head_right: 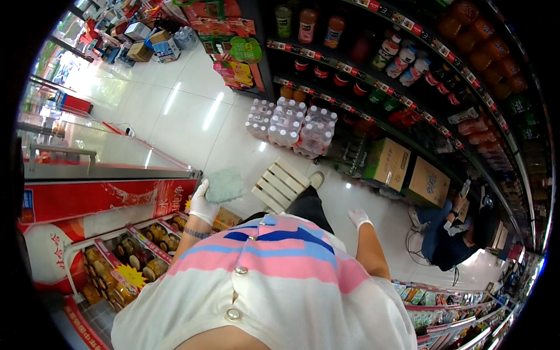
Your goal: The person sits on the floor in a convenience store aisle and restocks a beverage shelf. They handle multiple bottles of soda and water, wiping them with a cloth and placing them onto the shelf one by one.
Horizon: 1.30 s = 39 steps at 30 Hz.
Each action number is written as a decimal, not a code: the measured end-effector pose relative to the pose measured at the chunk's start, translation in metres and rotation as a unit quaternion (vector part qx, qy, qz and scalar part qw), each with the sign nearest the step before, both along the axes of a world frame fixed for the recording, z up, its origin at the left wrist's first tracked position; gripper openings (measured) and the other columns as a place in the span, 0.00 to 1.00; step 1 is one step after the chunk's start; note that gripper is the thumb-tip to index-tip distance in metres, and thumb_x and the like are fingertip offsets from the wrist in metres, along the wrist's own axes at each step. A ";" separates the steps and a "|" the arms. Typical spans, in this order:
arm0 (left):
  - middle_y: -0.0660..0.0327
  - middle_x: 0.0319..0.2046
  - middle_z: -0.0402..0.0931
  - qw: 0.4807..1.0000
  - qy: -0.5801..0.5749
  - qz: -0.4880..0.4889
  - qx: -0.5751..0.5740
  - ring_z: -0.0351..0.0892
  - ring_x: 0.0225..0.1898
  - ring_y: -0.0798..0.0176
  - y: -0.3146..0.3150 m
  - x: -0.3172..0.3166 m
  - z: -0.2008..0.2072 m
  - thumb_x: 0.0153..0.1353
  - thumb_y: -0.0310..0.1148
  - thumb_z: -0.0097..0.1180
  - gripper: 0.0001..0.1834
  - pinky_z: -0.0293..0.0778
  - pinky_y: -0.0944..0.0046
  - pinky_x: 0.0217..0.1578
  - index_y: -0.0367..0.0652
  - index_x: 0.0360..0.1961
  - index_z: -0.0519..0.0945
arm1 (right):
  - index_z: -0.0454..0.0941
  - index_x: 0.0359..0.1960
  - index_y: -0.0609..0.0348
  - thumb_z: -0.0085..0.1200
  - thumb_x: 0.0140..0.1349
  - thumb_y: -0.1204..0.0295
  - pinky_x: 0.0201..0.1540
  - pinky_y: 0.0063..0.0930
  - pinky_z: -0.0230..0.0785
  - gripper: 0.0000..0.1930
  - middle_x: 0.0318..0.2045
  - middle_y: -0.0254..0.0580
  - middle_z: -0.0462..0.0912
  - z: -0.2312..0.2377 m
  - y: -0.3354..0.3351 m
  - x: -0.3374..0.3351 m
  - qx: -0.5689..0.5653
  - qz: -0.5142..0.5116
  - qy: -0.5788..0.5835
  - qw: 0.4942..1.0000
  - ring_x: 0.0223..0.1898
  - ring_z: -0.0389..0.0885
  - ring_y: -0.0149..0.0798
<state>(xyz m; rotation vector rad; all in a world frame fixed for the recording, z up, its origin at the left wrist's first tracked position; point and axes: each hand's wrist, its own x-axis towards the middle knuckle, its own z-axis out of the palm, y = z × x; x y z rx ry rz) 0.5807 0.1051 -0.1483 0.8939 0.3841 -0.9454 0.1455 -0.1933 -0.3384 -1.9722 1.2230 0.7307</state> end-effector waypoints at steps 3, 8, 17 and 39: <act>0.53 0.54 0.72 0.999 0.026 0.011 0.017 0.70 0.56 0.50 -0.012 0.003 -0.003 0.64 0.39 0.49 0.22 0.64 0.50 0.59 0.36 0.55 0.71 | 0.80 0.37 0.60 0.44 0.58 0.61 0.46 0.43 0.71 0.17 0.42 0.58 0.80 -0.079 -0.029 -0.031 -0.028 0.168 0.031 0.985 0.43 0.79 0.56; 0.54 0.55 0.72 0.994 0.054 0.048 0.084 0.69 0.58 0.50 -0.057 0.004 0.004 0.64 0.37 0.48 0.21 0.65 0.47 0.59 0.40 0.55 0.71 | 0.79 0.38 0.60 0.43 0.58 0.63 0.49 0.45 0.69 0.16 0.41 0.59 0.79 -0.101 -0.083 0.041 -0.030 0.043 -0.013 0.999 0.45 0.77 0.59; 0.55 0.55 0.72 0.999 0.008 0.037 0.025 0.70 0.57 0.50 -0.139 0.027 -0.001 0.64 0.35 0.49 0.19 0.64 0.47 0.60 0.37 0.54 0.72 | 0.80 0.37 0.60 0.45 0.58 0.56 0.50 0.42 0.68 0.20 0.39 0.58 0.80 -0.048 -0.135 0.175 0.099 -0.016 -0.147 0.984 0.46 0.77 0.57; 0.54 0.48 0.74 0.874 -0.114 -0.340 0.328 0.74 0.50 0.56 -0.149 0.254 -0.262 0.66 0.38 0.47 0.18 0.70 0.57 0.51 0.39 0.53 0.70 | 0.79 0.44 0.58 0.41 0.61 0.63 0.53 0.40 0.69 0.18 0.48 0.51 0.79 -0.156 -0.042 0.292 0.073 0.148 0.010 0.986 0.50 0.77 0.53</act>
